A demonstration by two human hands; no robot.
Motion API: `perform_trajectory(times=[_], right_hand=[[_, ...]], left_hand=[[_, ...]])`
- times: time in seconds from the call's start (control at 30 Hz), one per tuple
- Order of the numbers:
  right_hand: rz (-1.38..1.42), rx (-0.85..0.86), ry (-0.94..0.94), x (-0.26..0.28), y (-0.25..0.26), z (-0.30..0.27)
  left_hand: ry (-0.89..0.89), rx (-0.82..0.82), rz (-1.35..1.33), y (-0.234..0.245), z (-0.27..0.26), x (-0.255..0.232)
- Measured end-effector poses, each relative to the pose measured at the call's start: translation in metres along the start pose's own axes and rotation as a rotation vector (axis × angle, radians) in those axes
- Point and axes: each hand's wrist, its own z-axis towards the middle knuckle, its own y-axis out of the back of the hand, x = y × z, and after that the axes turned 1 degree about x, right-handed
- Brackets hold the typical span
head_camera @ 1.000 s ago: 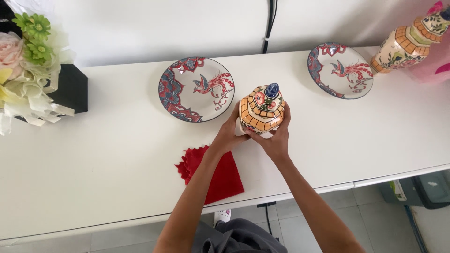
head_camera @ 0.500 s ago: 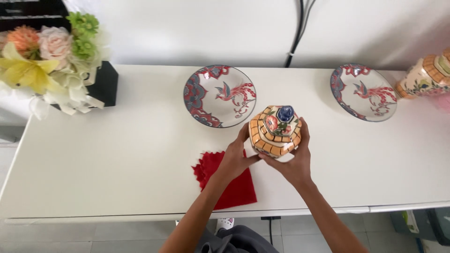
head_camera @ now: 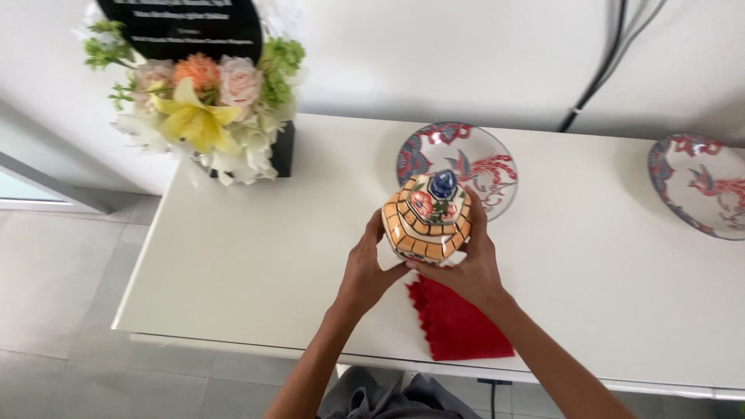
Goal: Cleaning and organizing a table with decorative items.
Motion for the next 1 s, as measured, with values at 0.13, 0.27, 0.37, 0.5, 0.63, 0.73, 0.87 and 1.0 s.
perform_trajectory(times=[0.13,0.27,0.37,0.5,0.63,0.73,0.87,1.0], right_hand=[[0.043,0.055,0.069,0.011,-0.041,0.042],[0.032,0.098,0.126,-0.006,-0.074,0.081],[0.019,0.129,0.107,-0.022,-0.093,0.109],[0.080,0.146,0.079,-0.029,-0.106,0.143],[0.053,0.133,0.078,-0.049,-0.116,0.167],[0.026,0.121,0.042,-0.063,-0.122,0.183],[0.001,0.161,-0.051,-0.068,-0.123,0.199],[-0.022,0.193,-0.087,-0.073,-0.124,0.207]], left_hand=[[-0.020,-0.061,0.016,0.038,0.015,0.033],[0.021,-0.100,-0.023,0.069,0.038,0.060],[0.043,-0.096,-0.031,0.086,0.060,0.079],[0.067,-0.090,-0.035,0.097,0.092,0.104],[0.076,-0.085,-0.064,0.100,0.119,0.131],[0.071,-0.084,-0.080,0.102,0.136,0.141],[0.099,-0.081,-0.133,0.100,0.149,0.149],[0.098,-0.102,-0.191,0.097,0.153,0.162]])
